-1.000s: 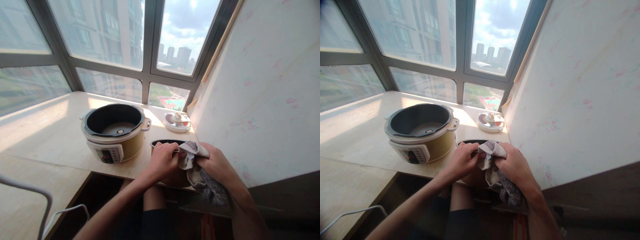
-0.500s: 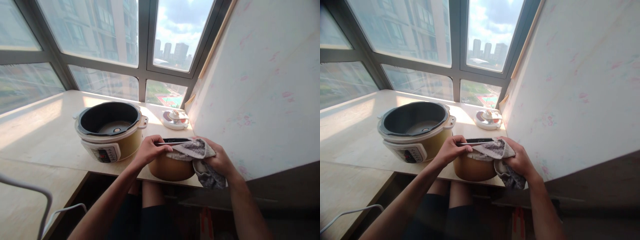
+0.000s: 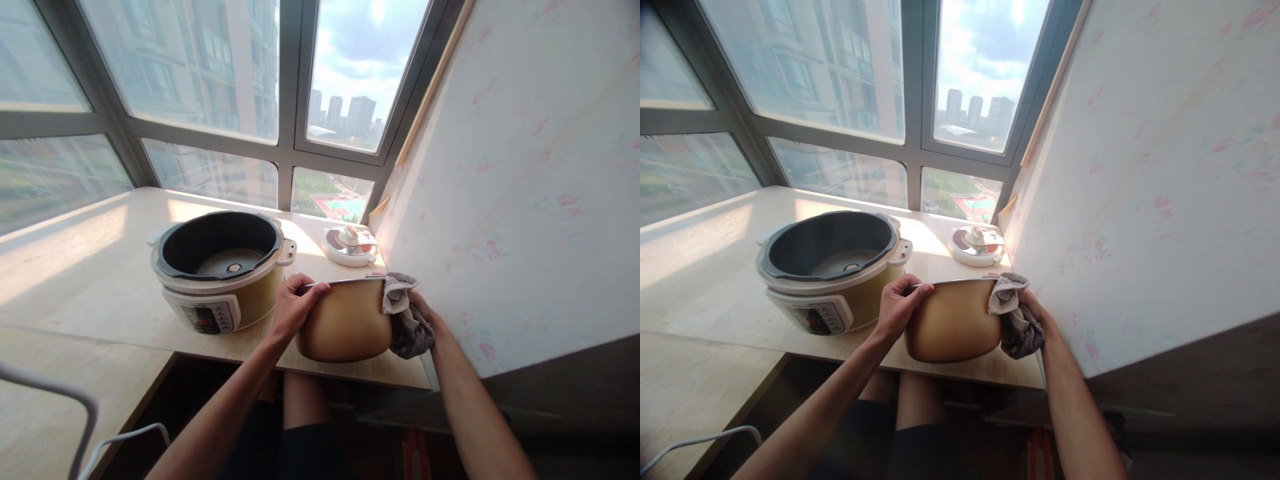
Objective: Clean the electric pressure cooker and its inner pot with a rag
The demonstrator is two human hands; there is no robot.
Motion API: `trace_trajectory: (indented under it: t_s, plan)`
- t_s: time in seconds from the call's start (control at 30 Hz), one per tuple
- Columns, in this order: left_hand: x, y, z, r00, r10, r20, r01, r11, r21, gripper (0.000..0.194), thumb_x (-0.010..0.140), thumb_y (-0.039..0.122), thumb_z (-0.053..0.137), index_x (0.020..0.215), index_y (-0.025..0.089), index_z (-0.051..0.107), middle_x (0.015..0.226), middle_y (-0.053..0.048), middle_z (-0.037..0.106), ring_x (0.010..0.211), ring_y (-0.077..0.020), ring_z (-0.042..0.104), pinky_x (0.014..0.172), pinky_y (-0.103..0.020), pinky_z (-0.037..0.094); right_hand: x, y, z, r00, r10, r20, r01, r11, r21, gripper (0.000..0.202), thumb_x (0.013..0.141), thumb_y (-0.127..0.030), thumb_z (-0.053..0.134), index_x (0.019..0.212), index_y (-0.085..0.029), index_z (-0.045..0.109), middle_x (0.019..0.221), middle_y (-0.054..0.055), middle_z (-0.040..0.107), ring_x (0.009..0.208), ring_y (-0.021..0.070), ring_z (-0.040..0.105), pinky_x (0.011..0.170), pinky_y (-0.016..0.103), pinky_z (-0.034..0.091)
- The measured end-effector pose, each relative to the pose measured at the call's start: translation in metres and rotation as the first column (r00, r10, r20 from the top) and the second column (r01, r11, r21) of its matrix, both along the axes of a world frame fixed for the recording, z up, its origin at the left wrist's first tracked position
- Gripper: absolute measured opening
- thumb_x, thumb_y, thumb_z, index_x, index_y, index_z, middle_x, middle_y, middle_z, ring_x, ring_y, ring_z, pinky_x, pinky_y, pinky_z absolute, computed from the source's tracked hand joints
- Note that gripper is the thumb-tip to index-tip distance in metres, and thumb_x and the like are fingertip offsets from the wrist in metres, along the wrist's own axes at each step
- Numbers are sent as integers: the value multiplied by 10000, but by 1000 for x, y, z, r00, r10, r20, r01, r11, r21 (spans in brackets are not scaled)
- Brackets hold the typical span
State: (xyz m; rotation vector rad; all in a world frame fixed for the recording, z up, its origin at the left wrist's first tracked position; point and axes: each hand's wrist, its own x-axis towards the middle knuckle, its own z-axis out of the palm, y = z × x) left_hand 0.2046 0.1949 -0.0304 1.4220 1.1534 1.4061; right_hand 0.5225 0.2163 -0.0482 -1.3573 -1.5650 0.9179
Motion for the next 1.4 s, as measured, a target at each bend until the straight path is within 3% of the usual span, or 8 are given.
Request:
trace_trajectory:
  t_s: [0.17,0.37,0.53,0.7,0.87,1.13,1.3,1.4]
  plan:
    - [0,2,-14,999,36,-8,-36,998,59,437,795,583,671,667,188,535,607,11,451,637,-139,427,577,-257,320,-16,-9,32,985,39,-165,-64,986,-152,431,691,-566,676,953,-224,683,1001,72,746,976,287,700,904,405,564]
    - [0,3,-24,999,8,-42,1,978,206,396,937,525,466,731,189,508,744,-25,511,744,-168,496,712,-299,401,-27,-27,73,995,30,-91,-47,980,-193,235,649,-390,719,791,-206,683,850,48,730,805,251,677,772,354,559]
    - [-5,-8,-3,944,-97,-315,226,886,405,243,961,401,522,945,170,596,969,-85,631,917,-207,564,853,-347,417,-41,-46,100,993,99,68,-87,984,-159,182,678,-362,664,725,-187,674,771,43,702,723,224,612,682,329,513]
    - [10,-25,29,775,-15,-631,353,839,415,290,1020,368,434,918,171,622,881,-72,657,810,-207,568,761,-349,372,-73,-66,121,954,134,268,-112,989,-96,132,754,-304,577,727,-181,617,776,28,671,756,197,577,681,288,470]
    - [31,-38,38,659,5,-752,329,897,294,204,966,238,493,850,163,643,804,-70,668,771,-225,576,709,-364,302,-106,-85,117,842,-49,537,11,997,73,136,797,-283,509,744,-200,603,788,27,648,742,194,569,679,290,447]
    - [22,-26,25,947,-19,-321,73,985,158,318,908,324,509,647,176,613,669,-19,646,685,-172,529,790,-362,306,-145,-116,94,732,-349,585,-31,841,540,425,817,-253,575,1238,-211,619,1242,115,628,1045,284,652,758,329,539]
    - [7,-12,14,980,10,-199,16,991,132,380,871,405,495,565,184,537,583,-11,548,638,-167,456,716,-344,303,-121,-104,84,782,-392,484,7,782,623,411,843,-232,582,1249,-185,629,1240,137,634,1123,291,638,916,387,542]
    - [2,-8,9,987,6,-159,19,988,152,406,864,419,506,533,185,495,557,-5,495,614,-158,423,692,-341,291,-85,-82,81,882,-245,404,-36,818,575,414,834,-214,598,1243,-188,659,1255,125,653,1171,275,628,1023,401,498]
